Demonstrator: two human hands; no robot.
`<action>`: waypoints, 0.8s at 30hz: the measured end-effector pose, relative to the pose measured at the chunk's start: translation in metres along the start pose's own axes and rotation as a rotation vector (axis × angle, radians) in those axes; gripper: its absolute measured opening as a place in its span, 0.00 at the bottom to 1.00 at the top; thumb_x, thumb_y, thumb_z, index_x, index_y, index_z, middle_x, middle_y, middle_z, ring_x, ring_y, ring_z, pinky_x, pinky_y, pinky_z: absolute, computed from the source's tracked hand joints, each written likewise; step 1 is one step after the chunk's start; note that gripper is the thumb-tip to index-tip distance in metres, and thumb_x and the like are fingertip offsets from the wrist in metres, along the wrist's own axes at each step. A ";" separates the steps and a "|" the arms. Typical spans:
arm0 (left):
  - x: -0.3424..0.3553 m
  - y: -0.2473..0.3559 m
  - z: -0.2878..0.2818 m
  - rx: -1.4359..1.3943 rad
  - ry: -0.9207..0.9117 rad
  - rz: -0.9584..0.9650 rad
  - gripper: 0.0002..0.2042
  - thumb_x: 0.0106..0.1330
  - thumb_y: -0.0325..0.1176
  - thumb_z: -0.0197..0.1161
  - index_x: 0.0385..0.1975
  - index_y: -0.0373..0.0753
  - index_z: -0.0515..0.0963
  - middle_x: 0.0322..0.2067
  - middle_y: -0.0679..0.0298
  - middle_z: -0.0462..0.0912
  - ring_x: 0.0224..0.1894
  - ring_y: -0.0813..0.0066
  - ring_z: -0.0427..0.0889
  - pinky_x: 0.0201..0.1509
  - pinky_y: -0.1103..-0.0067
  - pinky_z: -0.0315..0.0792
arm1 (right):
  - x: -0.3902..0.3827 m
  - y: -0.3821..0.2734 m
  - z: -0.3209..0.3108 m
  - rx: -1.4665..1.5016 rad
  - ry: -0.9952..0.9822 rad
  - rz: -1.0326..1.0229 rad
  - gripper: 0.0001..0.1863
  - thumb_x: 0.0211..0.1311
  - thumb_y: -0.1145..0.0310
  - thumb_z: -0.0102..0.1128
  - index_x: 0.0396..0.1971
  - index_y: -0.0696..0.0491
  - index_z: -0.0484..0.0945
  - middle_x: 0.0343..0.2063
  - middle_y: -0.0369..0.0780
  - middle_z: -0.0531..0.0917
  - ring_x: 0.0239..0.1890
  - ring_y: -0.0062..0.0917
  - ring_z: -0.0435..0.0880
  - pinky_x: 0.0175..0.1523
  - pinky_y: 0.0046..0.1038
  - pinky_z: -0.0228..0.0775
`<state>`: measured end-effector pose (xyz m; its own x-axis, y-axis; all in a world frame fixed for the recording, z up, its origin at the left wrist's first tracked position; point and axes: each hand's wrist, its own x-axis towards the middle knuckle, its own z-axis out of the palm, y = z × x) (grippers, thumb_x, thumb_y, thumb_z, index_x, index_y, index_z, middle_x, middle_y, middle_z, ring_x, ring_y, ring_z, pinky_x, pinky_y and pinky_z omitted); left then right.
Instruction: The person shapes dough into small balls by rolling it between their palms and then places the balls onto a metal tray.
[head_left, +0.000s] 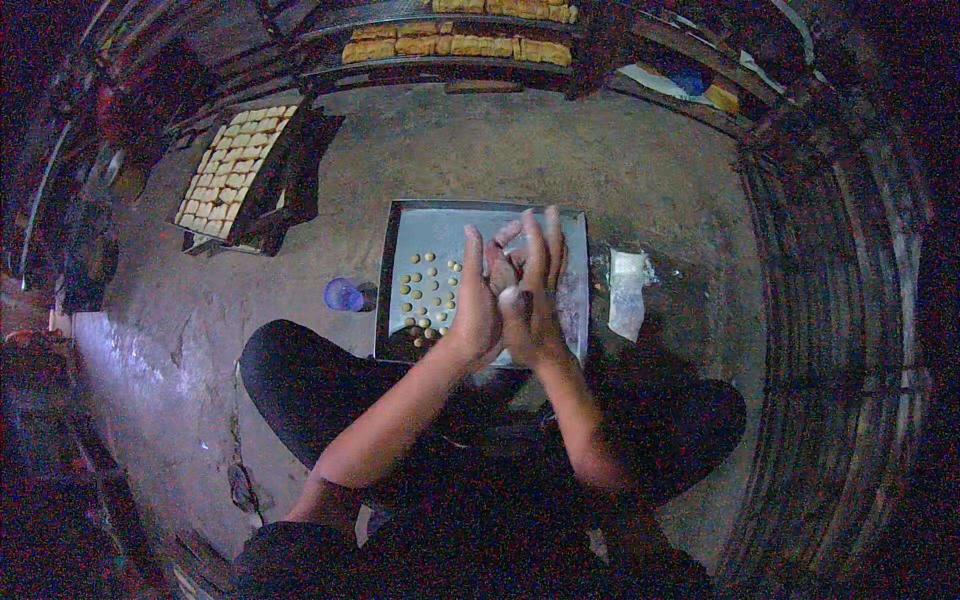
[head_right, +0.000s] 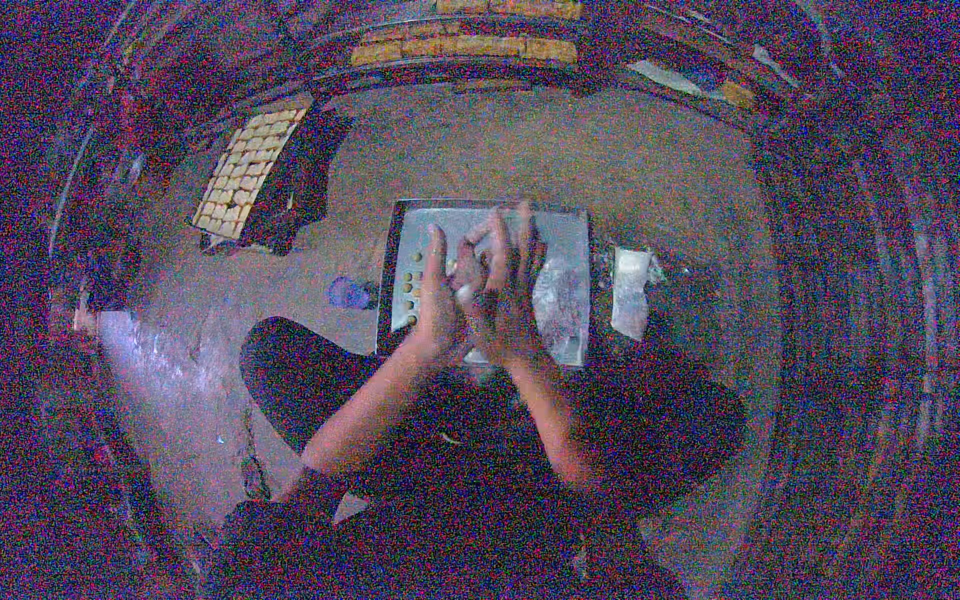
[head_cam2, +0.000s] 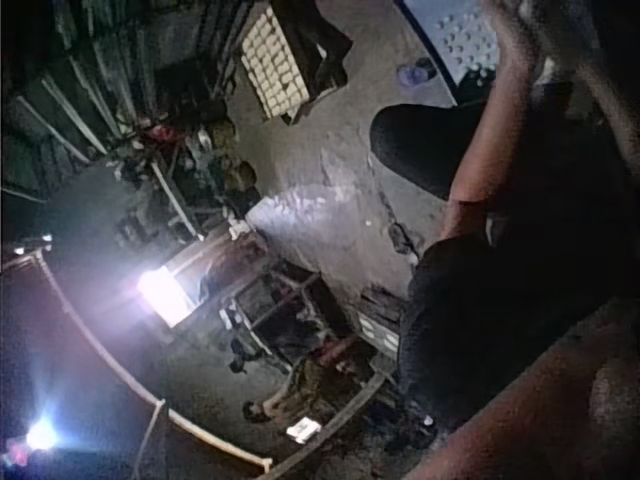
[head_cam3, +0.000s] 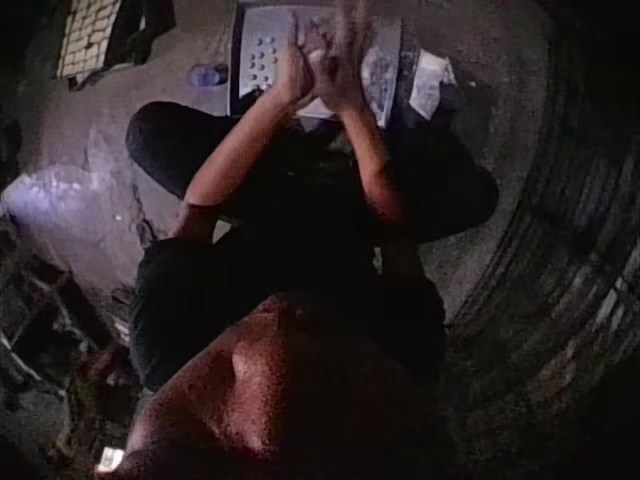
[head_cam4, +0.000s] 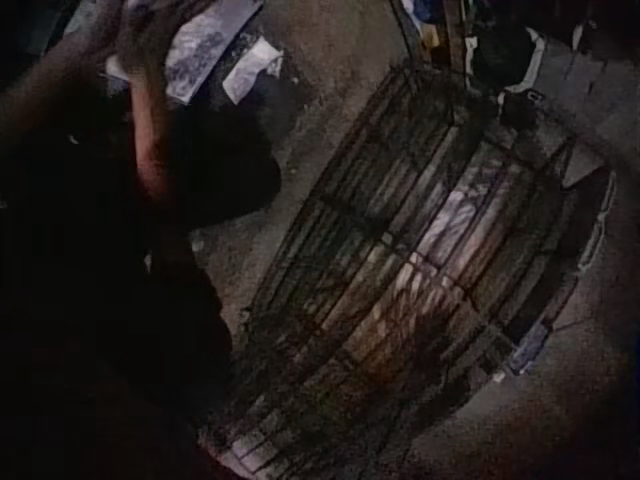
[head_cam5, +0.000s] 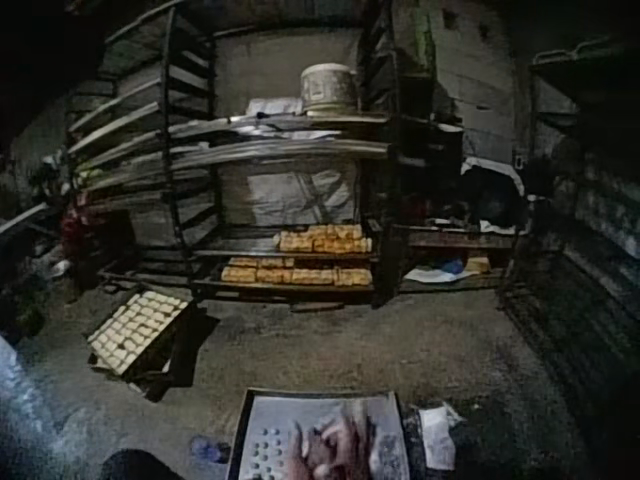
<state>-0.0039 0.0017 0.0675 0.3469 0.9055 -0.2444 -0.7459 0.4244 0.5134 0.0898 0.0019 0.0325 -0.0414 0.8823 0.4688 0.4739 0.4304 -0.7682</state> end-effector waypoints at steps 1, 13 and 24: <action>0.005 -0.006 -0.009 0.077 -0.030 0.084 0.37 0.75 0.65 0.30 0.65 0.37 0.63 0.57 0.54 0.74 0.62 0.62 0.72 0.68 0.68 0.63 | -0.009 -0.007 0.003 0.015 -0.051 -0.055 0.55 0.60 0.24 0.36 0.73 0.56 0.51 0.73 0.61 0.45 0.75 0.59 0.40 0.73 0.62 0.24; 0.011 -0.015 -0.022 0.008 -0.020 0.024 0.39 0.74 0.67 0.31 0.69 0.39 0.58 0.64 0.53 0.68 0.66 0.60 0.66 0.72 0.66 0.57 | -0.002 -0.004 0.004 0.024 0.076 0.021 0.48 0.69 0.33 0.36 0.72 0.60 0.50 0.72 0.62 0.45 0.75 0.59 0.41 0.74 0.58 0.30; 0.010 -0.032 -0.020 0.159 -0.051 -0.025 0.38 0.73 0.67 0.32 0.67 0.39 0.62 0.69 0.53 0.63 0.73 0.61 0.58 0.75 0.64 0.53 | 0.014 -0.009 -0.005 0.073 0.136 -0.020 0.50 0.68 0.29 0.26 0.73 0.59 0.48 0.74 0.58 0.45 0.77 0.51 0.42 0.76 0.47 0.33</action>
<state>0.0122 -0.0028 0.0324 0.3955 0.8921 -0.2184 -0.6390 0.4381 0.6322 0.0899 0.0091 0.0480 0.0720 0.8418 0.5350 0.4084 0.4645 -0.7858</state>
